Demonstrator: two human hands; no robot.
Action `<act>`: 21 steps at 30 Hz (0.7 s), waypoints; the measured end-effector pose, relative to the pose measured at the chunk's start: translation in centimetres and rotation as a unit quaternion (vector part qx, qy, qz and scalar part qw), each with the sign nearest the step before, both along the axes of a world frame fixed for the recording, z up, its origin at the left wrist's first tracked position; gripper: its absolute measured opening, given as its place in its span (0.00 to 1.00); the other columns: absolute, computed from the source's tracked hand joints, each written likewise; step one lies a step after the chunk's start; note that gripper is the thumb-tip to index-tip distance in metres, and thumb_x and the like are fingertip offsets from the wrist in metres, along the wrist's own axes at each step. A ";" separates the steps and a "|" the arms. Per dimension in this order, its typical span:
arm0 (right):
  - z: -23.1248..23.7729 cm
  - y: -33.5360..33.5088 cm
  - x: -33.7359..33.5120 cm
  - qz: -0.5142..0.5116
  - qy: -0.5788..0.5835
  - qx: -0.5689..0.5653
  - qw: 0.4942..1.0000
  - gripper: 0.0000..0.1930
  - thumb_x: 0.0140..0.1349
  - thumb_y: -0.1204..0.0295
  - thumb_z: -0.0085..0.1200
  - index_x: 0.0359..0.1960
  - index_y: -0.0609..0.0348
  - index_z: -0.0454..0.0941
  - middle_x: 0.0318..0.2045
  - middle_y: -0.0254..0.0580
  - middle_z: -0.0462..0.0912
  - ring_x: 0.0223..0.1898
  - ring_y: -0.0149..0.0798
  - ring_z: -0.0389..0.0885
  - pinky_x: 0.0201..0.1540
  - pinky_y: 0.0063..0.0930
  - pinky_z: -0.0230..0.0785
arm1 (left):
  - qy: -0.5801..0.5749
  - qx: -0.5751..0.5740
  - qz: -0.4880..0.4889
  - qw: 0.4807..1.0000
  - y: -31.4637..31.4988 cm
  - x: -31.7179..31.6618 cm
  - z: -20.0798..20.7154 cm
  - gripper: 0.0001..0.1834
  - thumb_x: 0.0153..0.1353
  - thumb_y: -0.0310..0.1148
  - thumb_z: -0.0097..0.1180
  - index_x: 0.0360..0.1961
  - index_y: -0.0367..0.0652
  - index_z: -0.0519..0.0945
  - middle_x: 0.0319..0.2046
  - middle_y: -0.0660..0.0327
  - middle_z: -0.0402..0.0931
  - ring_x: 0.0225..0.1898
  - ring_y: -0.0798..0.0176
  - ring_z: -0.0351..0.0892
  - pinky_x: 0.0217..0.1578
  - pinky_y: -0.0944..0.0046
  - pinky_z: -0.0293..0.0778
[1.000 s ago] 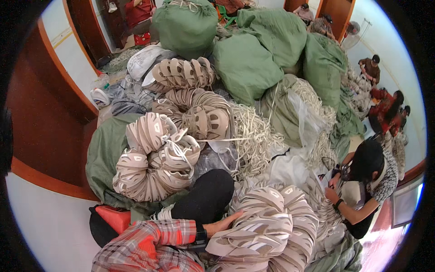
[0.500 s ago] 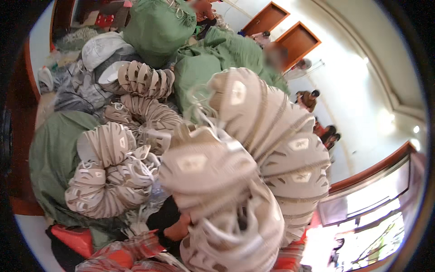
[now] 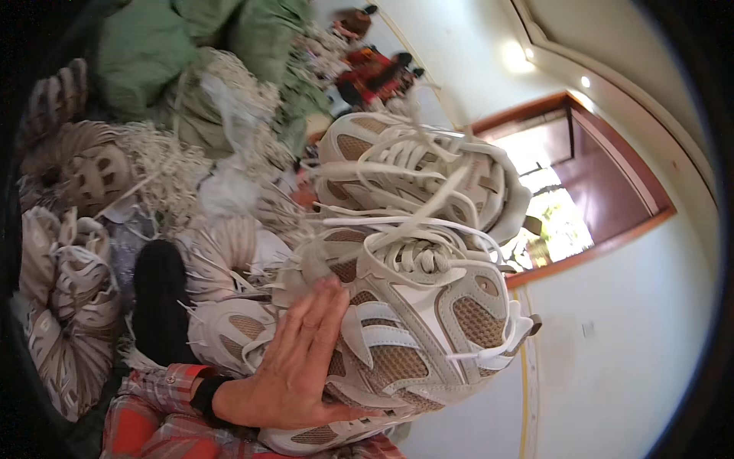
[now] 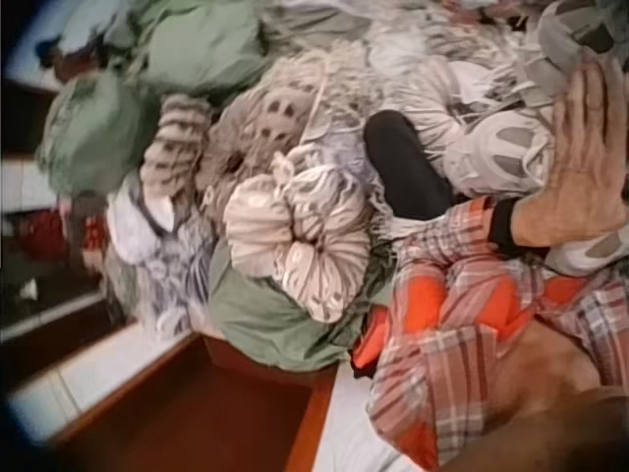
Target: The recorder is lacing and organizing shoe uppers while sitting among large quantities of shoe components.
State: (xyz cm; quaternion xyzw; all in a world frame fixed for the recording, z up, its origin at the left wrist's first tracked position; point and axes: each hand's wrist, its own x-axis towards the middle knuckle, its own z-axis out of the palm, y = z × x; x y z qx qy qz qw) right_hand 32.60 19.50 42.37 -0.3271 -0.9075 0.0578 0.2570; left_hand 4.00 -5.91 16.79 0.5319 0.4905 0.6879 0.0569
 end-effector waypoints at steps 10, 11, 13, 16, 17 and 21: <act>-2.8 3.4 -13.1 0.069 0.033 -0.042 0.996 0.25 0.71 0.60 0.35 0.64 0.62 0.60 0.61 0.49 0.66 0.63 0.43 0.61 0.66 0.37 0.48 | -0.063 0.017 -0.024 0.998 -0.2 0.8 -3.1 0.61 0.44 0.59 0.65 0.65 0.24 0.48 0.63 0.34 0.48 0.66 0.34 0.48 0.64 0.44 0.48; -5.0 4.1 -18.6 0.128 0.043 -0.066 0.989 0.25 0.71 0.60 0.35 0.64 0.62 0.60 0.61 0.49 0.66 0.63 0.43 0.61 0.66 0.37 0.48 | -0.096 0.021 -0.026 0.995 -0.6 0.6 -4.4 0.59 0.44 0.57 0.66 0.66 0.30 0.49 0.65 0.36 0.47 0.66 0.35 0.46 0.64 0.45 0.48; -10.0 3.1 -32.1 0.273 0.068 -0.123 0.952 0.25 0.71 0.60 0.35 0.64 0.62 0.60 0.61 0.49 0.66 0.63 0.43 0.62 0.66 0.37 0.48 | -0.199 0.078 -0.058 0.975 0.7 0.7 -6.6 0.56 0.44 0.52 0.68 0.67 0.37 0.51 0.66 0.39 0.46 0.67 0.40 0.46 0.65 0.48 0.48; -14.8 -3.9 -45.8 0.422 0.087 -0.195 0.881 0.25 0.71 0.60 0.35 0.64 0.62 0.60 0.61 0.49 0.66 0.63 0.43 0.62 0.66 0.37 0.48 | -0.315 -0.028 -0.259 0.913 -1.1 -3.2 -8.1 0.56 0.44 0.43 0.69 0.68 0.39 0.47 0.67 0.43 0.45 0.68 0.51 0.49 0.66 0.56 0.47; -15.3 -6.9 -48.5 0.457 0.085 -0.213 0.859 0.25 0.71 0.60 0.35 0.64 0.62 0.60 0.61 0.49 0.66 0.63 0.43 0.62 0.66 0.37 0.48 | -0.222 -0.098 -0.126 0.962 0.2 -2.6 -11.8 0.55 0.44 0.40 0.69 0.68 0.39 0.47 0.66 0.44 0.47 0.67 0.53 0.50 0.65 0.58 0.48; -15.5 -12.7 -52.0 0.509 0.087 -0.230 0.825 0.25 0.71 0.59 0.35 0.64 0.62 0.60 0.61 0.49 0.66 0.63 0.43 0.62 0.66 0.37 0.48 | -0.153 -0.117 0.116 0.974 2.2 -4.0 -23.5 0.55 0.45 0.39 0.68 0.68 0.41 0.46 0.66 0.47 0.48 0.66 0.55 0.51 0.65 0.58 0.50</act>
